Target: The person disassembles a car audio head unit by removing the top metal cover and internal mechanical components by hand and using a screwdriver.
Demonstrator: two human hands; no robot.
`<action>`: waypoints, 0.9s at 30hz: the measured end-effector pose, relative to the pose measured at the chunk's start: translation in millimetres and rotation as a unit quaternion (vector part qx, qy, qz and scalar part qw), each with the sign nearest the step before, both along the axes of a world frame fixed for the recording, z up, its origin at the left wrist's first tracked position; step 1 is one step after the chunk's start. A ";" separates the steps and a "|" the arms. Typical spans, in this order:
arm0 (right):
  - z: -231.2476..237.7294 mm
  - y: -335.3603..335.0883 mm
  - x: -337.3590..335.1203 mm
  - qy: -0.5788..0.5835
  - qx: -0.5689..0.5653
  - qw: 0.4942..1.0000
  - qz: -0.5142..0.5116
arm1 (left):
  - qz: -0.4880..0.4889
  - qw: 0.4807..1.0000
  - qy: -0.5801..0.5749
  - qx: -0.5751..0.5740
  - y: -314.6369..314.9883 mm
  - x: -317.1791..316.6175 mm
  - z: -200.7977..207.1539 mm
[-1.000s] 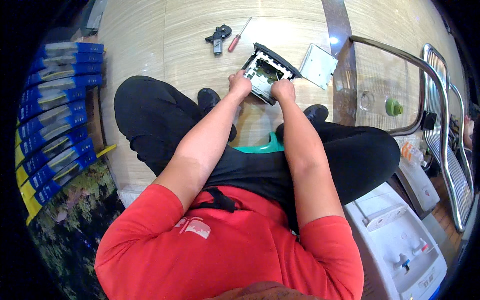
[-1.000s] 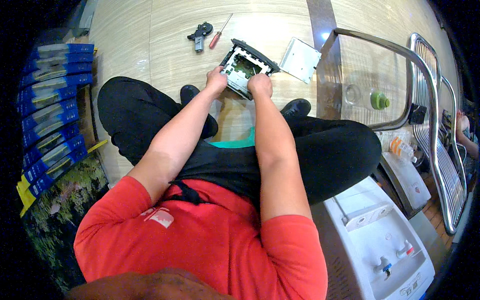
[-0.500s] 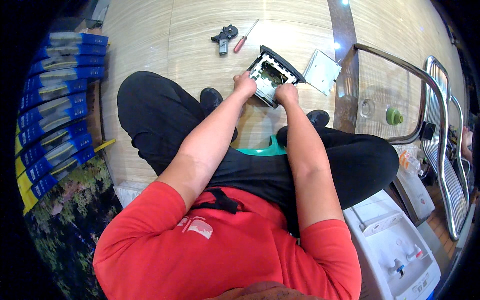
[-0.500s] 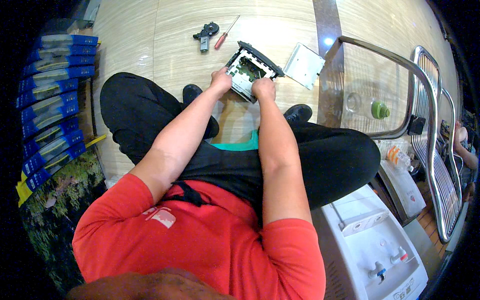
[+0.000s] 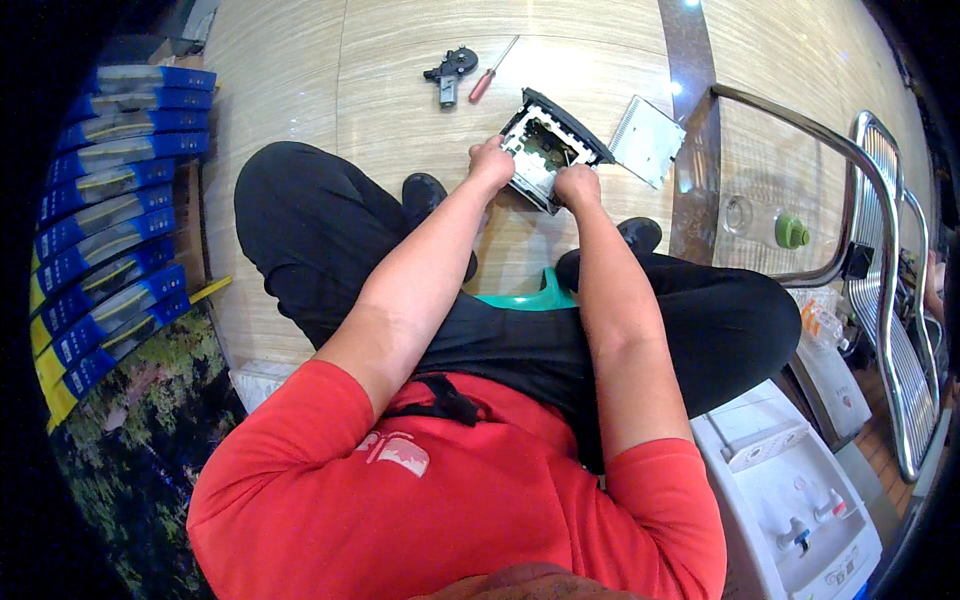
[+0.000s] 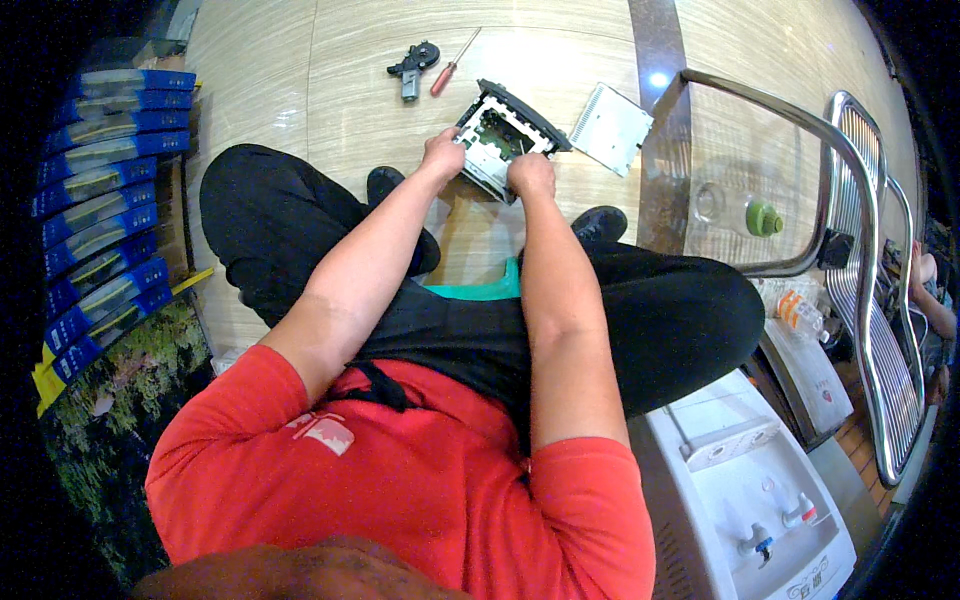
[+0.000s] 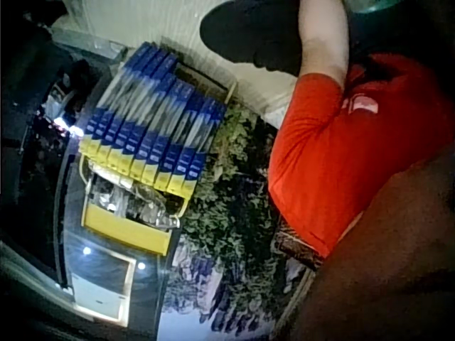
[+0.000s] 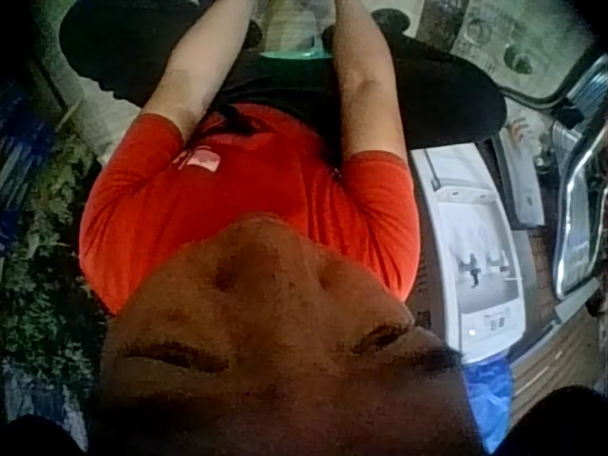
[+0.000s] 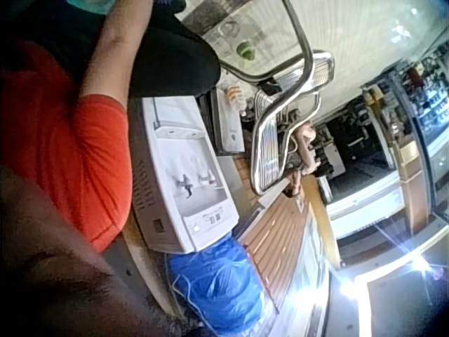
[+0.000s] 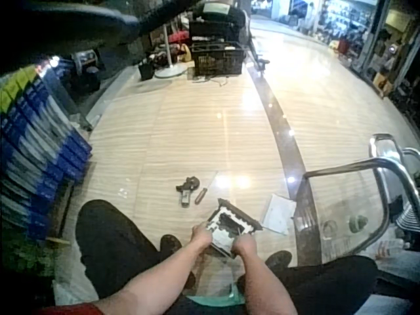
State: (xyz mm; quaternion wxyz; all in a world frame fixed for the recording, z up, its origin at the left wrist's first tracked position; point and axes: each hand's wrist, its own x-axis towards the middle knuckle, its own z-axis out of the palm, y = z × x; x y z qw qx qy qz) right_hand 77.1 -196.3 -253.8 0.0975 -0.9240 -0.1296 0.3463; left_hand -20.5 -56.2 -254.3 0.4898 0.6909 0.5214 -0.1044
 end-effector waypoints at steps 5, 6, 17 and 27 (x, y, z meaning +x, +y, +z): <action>-9.4 -3.6 7.7 0.009 0.002 0.999 0.032 | -0.066 0.997 0.022 0.039 1.9 2.6 -4.3; -9.9 -3.2 7.7 0.010 0.003 0.999 0.033 | -0.066 0.997 0.023 0.040 2.7 1.3 -6.1; -22.3 -7.1 5.7 0.008 -0.011 0.999 0.042 | -0.077 0.994 -0.004 0.074 -1.1 -1.7 -8.4; 13.9 2.5 -5.0 0.011 -0.012 0.999 -0.033 | -0.151 0.985 0.012 0.077 12.6 -7.0 -33.9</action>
